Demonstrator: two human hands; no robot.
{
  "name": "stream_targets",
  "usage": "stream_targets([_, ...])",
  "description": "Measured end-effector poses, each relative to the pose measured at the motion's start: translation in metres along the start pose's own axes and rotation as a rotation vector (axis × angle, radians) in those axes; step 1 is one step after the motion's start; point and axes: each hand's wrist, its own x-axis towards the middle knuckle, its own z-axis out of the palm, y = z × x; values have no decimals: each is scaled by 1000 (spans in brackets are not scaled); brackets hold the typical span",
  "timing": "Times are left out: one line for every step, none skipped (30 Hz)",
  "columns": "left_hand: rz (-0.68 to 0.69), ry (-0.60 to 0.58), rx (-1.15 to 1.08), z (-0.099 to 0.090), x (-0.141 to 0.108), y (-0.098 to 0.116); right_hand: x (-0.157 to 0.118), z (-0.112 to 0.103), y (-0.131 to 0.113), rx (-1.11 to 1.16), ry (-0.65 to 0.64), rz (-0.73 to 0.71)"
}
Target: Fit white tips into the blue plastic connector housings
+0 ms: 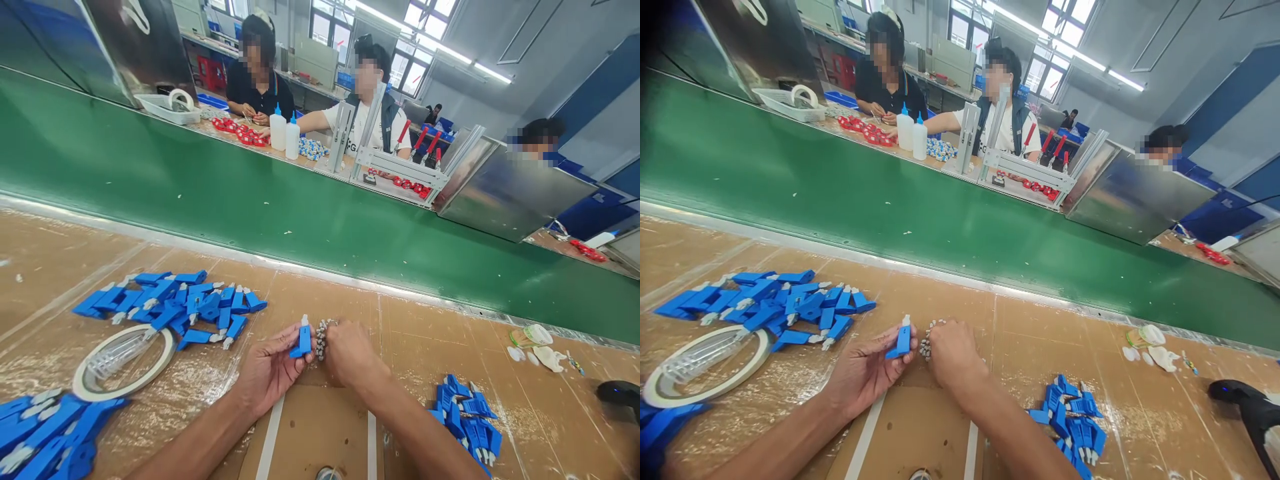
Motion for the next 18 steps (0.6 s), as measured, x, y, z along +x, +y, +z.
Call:
stream_targets([-1,-4,2,0,0,0,-3,-2,6,114,20,27])
stream_targets([-4,-9,7,1,-1,-1,-7,-3,12,254,37,51])
stream_targets([-6,-16,13,1,-1,-3,-13,-4,19,405,47,70])
stream_targets([-7,-23,21,2,-2,-5,-20,-3,27,554,43,77])
stream_targets([-12,-35,30,2,-2,-7,-27,-2,34,698,29,82])
stream_targets([-18,-50,38,2,-2,-10,-35,2,40,831,17,92])
stream_targets([-30,-70,45,3,-2,-14,-42,7,46,945,13,106])
stream_targets([-44,-90,52,3,-3,-18,-49,14,50,1034,8,120])
stream_targets([-56,-110,59,3,-3,-22,-55,22,54,1119,5,138])
stream_targets([-67,-128,68,3,-3,-26,-61,30,56,1227,-1,158])
stream_targets([-76,-143,79,3,-4,-30,-65,39,57,1371,-9,176])
stream_targets([-84,-153,92,3,-5,-33,-68,47,58,1526,-17,187])
stream_targets([-93,-163,104,2,-6,-36,-70,54,58,1681,-24,191])
stream_targets([-99,-168,112,2,-6,-39,-71,59,58,1815,-28,188])
stream_targets([-108,-174,120,2,-7,-41,-71,63,57,1908,-35,179])
stream_targets([-116,-181,127,1,-7,-42,-71,64,56,1951,-38,168])
stream_targets([-123,-191,134,1,-8,-44,-70,65,55,1974,-41,161])
stream_targets([-128,-205,141,0,-7,-45,-70,64,53,1993,-41,154])
